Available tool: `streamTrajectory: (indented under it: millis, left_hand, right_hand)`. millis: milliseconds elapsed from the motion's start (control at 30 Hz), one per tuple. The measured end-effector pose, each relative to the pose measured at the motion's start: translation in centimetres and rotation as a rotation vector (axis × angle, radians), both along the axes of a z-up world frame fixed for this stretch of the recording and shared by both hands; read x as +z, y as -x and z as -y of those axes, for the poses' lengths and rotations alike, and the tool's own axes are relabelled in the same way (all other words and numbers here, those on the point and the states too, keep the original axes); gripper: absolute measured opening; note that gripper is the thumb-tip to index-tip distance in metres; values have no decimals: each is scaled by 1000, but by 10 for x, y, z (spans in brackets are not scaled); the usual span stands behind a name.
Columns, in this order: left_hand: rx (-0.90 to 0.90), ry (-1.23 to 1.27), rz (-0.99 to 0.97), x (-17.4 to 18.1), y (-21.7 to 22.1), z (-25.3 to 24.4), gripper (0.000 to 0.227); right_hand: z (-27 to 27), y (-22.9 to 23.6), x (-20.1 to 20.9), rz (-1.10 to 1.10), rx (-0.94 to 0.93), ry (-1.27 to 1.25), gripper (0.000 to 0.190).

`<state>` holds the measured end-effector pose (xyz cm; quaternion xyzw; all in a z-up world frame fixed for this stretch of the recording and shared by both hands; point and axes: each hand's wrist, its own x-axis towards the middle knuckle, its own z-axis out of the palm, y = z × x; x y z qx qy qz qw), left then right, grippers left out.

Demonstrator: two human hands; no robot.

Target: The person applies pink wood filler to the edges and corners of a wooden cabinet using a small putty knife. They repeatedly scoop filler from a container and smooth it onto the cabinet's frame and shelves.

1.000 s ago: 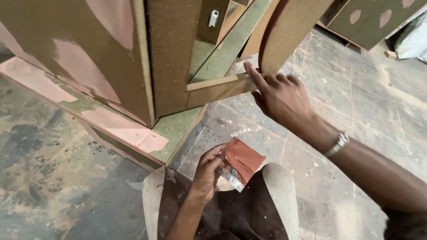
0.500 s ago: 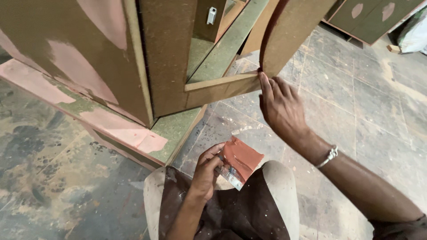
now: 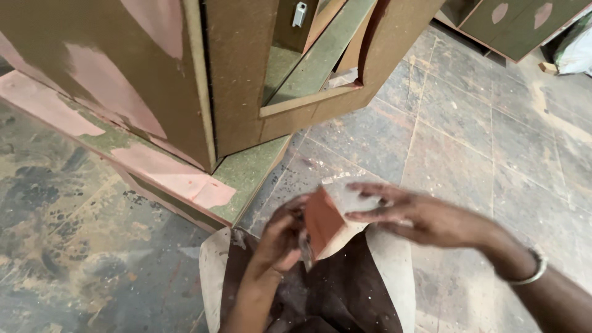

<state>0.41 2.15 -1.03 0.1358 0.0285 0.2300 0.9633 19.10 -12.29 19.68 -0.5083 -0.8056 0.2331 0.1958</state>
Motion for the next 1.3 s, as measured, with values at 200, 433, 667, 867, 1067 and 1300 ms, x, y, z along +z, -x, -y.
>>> streamTrajectory:
  millis: [200, 433, 667, 867, 1067, 1300]
  left_hand:
    - [116, -102, -271, 22, 5, 2, 51]
    - [82, -56, -226, 21, 8, 25, 41]
    - [92, -97, -255, 15, 10, 21, 46]
    - [-65, -165, -51, 10, 12, 10, 51]
    - [-19, -291, 3, 19, 16, -5, 55]
    - [-126, -761, -299, 35, 16, -8, 41]
  right_hand:
    - [-88, 2, 61, 1036, -737, 172, 71]
    - [-156, -10, 48, 1477, -619, -2, 30]
    - [-131, -3, 69, 919, -772, 134, 62]
    - [-15, 27, 22, 55, -137, 229, 73]
    - [19, 13, 6, 198, -154, -58, 67]
    - [10, 17, -16, 144, -353, 195, 74]
